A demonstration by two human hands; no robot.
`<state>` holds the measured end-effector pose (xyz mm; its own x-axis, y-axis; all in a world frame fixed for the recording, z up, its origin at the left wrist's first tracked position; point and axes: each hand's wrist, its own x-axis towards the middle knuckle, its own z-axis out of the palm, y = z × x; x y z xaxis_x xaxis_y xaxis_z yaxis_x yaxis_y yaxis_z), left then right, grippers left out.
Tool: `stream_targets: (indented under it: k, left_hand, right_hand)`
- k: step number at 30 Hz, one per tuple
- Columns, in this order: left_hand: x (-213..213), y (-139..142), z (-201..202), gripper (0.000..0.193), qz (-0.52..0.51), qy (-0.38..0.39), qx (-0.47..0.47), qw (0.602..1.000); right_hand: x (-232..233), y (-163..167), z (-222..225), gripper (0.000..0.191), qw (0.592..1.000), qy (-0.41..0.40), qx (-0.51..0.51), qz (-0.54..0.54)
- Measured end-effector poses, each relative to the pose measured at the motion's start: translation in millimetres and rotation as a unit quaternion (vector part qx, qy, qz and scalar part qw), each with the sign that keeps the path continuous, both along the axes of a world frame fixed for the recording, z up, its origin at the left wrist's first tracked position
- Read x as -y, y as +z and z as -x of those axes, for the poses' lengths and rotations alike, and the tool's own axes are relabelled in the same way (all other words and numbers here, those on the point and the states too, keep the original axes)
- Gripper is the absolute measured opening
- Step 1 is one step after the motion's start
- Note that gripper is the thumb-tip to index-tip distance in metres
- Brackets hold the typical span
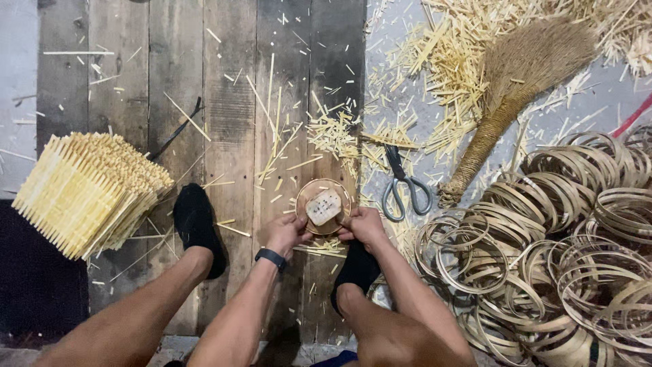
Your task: The person weaves a small, round basket by hand using thin bamboo strips. They use shears to trim the excess ends of the strips and then fit a pre-formed circular bamboo rim onto the woven base.
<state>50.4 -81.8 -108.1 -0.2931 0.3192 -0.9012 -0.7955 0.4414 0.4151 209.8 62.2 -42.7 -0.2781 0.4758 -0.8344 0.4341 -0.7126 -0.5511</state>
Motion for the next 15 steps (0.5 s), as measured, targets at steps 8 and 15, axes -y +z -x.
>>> stream_targets:
  k: [8, 15]
  left_hand:
    - [-7, -19, -6, 0.020, 0.046, -0.121, -0.152, 0.980]
    - [-20, 64, 32, 0.028, -0.002, -0.347, -0.470, 0.812]
  right_hand:
    - [8, 2, 5, 0.026, 0.999, -0.019, 0.012, -0.029]
    - [-11, 24, -12, 0.039, 0.964, 0.171, 0.048, -0.199]
